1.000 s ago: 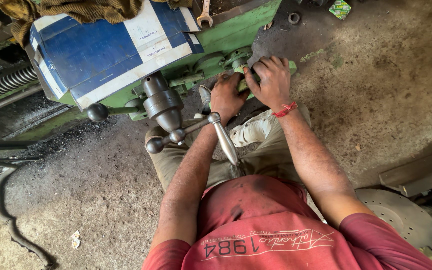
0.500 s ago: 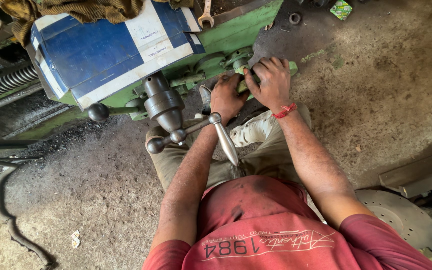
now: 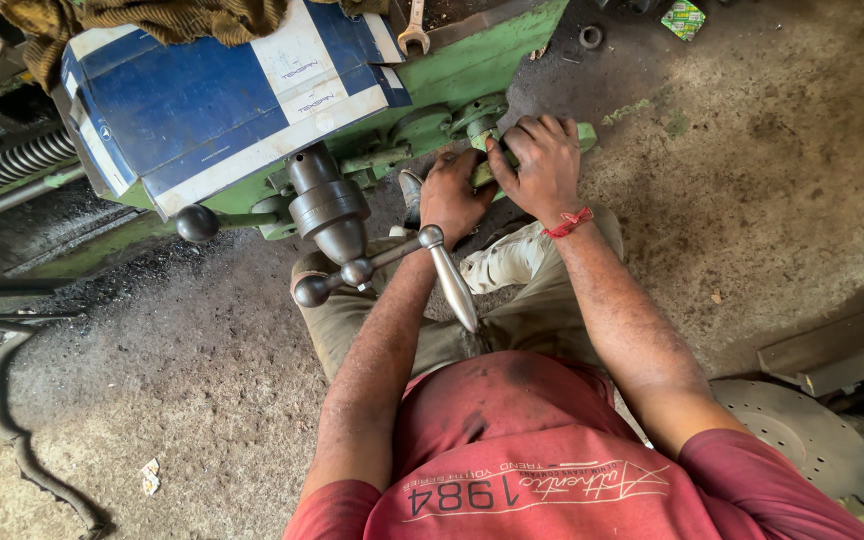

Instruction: The person sits in front of a metal lathe and repeatedly turns a green handwheel with both hands to adjust the machine's carriage. The person maintains a steady grip and rotates the wheel back and forth over the duration of the clip.

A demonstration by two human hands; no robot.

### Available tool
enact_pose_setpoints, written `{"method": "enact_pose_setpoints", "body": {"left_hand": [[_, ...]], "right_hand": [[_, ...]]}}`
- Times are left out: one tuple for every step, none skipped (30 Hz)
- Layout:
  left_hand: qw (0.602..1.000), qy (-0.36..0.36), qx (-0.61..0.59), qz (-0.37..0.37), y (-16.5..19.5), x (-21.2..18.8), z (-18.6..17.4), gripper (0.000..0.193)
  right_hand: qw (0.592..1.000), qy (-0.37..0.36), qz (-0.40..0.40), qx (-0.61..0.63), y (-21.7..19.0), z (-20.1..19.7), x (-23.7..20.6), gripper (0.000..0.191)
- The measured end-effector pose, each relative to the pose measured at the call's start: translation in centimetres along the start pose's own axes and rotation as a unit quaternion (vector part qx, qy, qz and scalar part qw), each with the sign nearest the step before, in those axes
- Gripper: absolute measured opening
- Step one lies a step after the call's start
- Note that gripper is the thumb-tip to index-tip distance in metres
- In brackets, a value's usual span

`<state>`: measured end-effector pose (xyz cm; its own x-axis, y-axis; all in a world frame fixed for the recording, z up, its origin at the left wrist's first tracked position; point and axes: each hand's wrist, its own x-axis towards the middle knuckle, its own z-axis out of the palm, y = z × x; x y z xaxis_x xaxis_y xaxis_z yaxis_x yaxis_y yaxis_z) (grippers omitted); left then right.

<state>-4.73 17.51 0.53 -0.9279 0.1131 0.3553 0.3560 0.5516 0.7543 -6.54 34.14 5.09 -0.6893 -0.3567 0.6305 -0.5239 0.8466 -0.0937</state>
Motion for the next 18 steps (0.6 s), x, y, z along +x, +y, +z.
{"method": "enact_pose_setpoints", "body": {"left_hand": [[1.0, -0.003, -0.001, -0.004, 0.0, 0.0, 0.0, 0.036], [1.0, -0.006, -0.001, -0.007, 0.0, -0.1, 0.0, 0.036], [1.0, -0.01, -0.002, -0.011, 0.0, -0.1, 0.0, 0.037], [1.0, -0.007, -0.002, -0.007, 0.0, -0.1, 0.0, 0.037], [1.0, -0.004, -0.002, -0.004, 0.0, -0.1, 0.0, 0.037], [1.0, -0.002, -0.002, -0.001, 0.0, -0.1, 0.0, 0.037], [1.0, -0.006, -0.002, -0.005, 0.0, -0.2, 0.0, 0.038], [1.0, -0.01, -0.002, -0.008, 0.0, -0.2, 0.0, 0.038], [1.0, -0.015, -0.002, -0.012, 0.0, -0.2, 0.0, 0.038], [1.0, -0.013, -0.003, -0.009, 0.0, -0.2, 0.0, 0.038], [1.0, -0.01, -0.003, -0.007, 0.0, -0.3, 0.0, 0.039], [1.0, -0.008, -0.004, -0.004, 0.0, -0.3, -0.1, 0.039], [1.0, -0.011, -0.004, -0.006, 0.0, -0.3, -0.1, 0.039], [1.0, -0.013, -0.005, -0.009, 0.1, -0.4, -0.1, 0.039], [1.0, -0.015, -0.005, -0.011, 0.1, -0.4, -0.1, 0.039], [1.0, -0.015, -0.005, -0.01, 0.1, -0.4, -0.1, 0.038], [1.0, -0.014, -0.004, -0.01, 0.1, -0.4, -0.1, 0.038], [1.0, -0.013, -0.003, -0.009, 0.1, -0.4, -0.1, 0.038]], "right_hand": [[1.0, 0.001, -0.001, 0.001, 0.0, 0.0, 0.0, 0.031], [1.0, 0.001, -0.001, 0.001, -0.1, 0.0, 0.0, 0.03], [1.0, 0.002, -0.002, 0.002, -0.1, -0.1, 0.0, 0.03], [1.0, 0.002, -0.001, 0.002, -0.1, -0.1, 0.0, 0.029], [1.0, 0.002, -0.001, 0.002, -0.1, -0.1, 0.0, 0.029], [1.0, 0.001, -0.001, 0.003, -0.1, -0.2, -0.1, 0.029], [1.0, 0.003, -0.001, 0.002, -0.2, -0.2, -0.1, 0.029], [1.0, 0.005, -0.002, 0.002, -0.2, -0.2, -0.2, 0.028], [1.0, 0.006, -0.002, 0.001, -0.1, -0.1, -0.3, 0.028], [1.0, 0.008, -0.003, 0.0, -0.1, -0.1, -0.4, 0.028], [1.0, 0.009, -0.003, -0.002, 0.0, 0.0, -0.4, 0.028], [1.0, 0.011, -0.004, -0.003, 0.0, 0.2, -0.5, 0.028], [1.0, 0.011, -0.003, -0.005, 0.1, 0.3, -0.6, 0.029], [1.0, 0.011, -0.003, -0.006, 0.1, 0.5, -0.6, 0.029], [1.0, 0.011, -0.003, -0.008, 0.2, 0.6, -0.7, 0.03], [1.0, 0.011, -0.002, -0.01, 0.3, 0.7, -0.8, 0.03], [1.0, 0.01, -0.001, -0.012, 0.3, 0.8, -0.9, 0.031], [1.0, 0.01, 0.0, -0.013, 0.4, 0.8, -1.0, 0.031]]}}
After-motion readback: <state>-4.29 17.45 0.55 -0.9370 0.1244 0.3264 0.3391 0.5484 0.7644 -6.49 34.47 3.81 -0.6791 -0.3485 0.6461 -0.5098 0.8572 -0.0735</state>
